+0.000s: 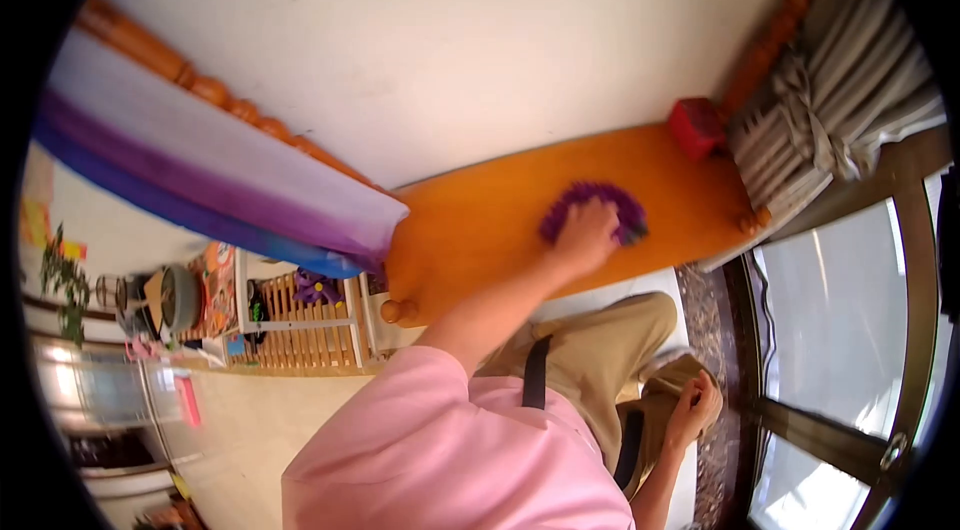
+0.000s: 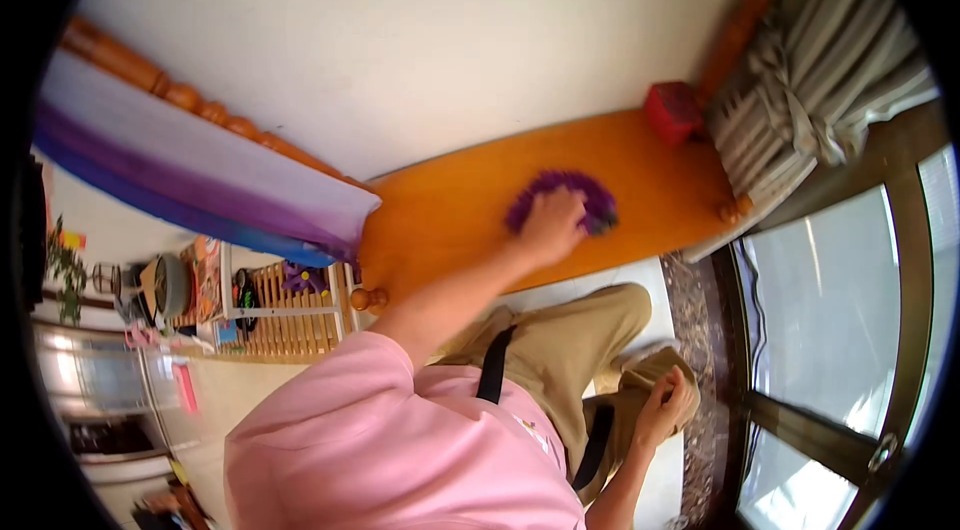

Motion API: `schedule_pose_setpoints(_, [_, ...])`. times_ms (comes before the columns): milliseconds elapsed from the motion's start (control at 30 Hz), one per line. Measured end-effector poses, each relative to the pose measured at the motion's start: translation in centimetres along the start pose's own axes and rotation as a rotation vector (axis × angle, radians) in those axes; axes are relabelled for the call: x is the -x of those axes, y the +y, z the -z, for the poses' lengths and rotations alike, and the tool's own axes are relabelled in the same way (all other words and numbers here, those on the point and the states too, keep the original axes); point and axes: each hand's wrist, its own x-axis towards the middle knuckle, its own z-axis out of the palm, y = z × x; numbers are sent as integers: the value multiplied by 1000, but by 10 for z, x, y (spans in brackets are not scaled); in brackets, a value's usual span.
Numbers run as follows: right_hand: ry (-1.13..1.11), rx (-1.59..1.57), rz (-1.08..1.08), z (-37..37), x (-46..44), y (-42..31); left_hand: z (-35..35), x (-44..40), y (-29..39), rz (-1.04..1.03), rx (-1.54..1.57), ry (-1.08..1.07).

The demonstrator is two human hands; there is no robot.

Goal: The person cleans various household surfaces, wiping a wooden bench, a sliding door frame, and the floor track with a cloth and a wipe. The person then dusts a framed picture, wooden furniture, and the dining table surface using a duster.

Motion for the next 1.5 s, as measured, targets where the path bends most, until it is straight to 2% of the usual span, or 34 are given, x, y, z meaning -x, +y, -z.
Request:
schedule_pose_setpoints(33, [-30, 120, 119, -4, -3, 4, -3, 24, 1, -56, -5, -59])
schedule_pose_setpoints(67, [-36, 103, 149, -8, -6, 6, -5, 43, 3, -112, -9, -120])
schedule_pose_setpoints(167, [-117, 145, 173, -11, -10, 13, 32, 93, -2, -42, 13, -152])
schedule_pose_setpoints(233, [-150, 147, 170, -9, -12, 15, 57, 114, -18, 99, -115, -147])
schedule_pose_setpoints(300, [-158, 168, 138, -6, -11, 17, 74, 127, -47, 280, -204, -33])
schedule_pose_setpoints(333, [-145, 161, 178, -7, -14, 22, 84, 121, -56, 389, -138, 94])
schedule_pose_setpoints(400, [-132, 171, 179, -9, -9, 22, 76, 114, -95, 503, -322, 253])
schedule_pose_setpoints(433, [-139, 155, 151, -10, -6, 22, 67, 106, -110, 549, -320, 294])
schedule_pose_setpoints(467, [-117, 196, 151, -8, -4, 12, 68, 90, -109, 634, -275, 224])
schedule_pose_setpoints(500, [-96, 196, 166, -7, -2, 9, 62, 77, -104, 636, -278, 244])
schedule_pose_setpoints(667, [53, 160, 197, -12, 5, 2, 11, 43, -39, 174, -181, 80])
schedule_pose_setpoints(767, [66, 157, 197, -1, 11, 0, 6, 65, -1, -34, -72, -44])
schedule_pose_setpoints(867, [112, 234, 166, 22, 23, -2, 20, 106, -8, -162, -16, -116])
schedule_pose_setpoints(933, [155, 252, 128, 33, 34, 9, 38, 129, -20, -158, -62, -164])
schedule_pose_setpoints(1033, [190, 272, -13, 45, 48, 19, 47, 137, -42, -35, -51, -118])
schedule_pose_setpoints(1200, [187, 354, -45, 28, 50, 30, 11, 61, -37, 50, -88, 37])
schedule_pose_setpoints(1333, [169, 394, -48, 21, 36, 28, -25, 17, 18, -60, -25, -38])
schedule_pose_setpoints(1500, [131, 409, -34, 19, 34, 31, -18, 51, 43, -235, -17, -196])
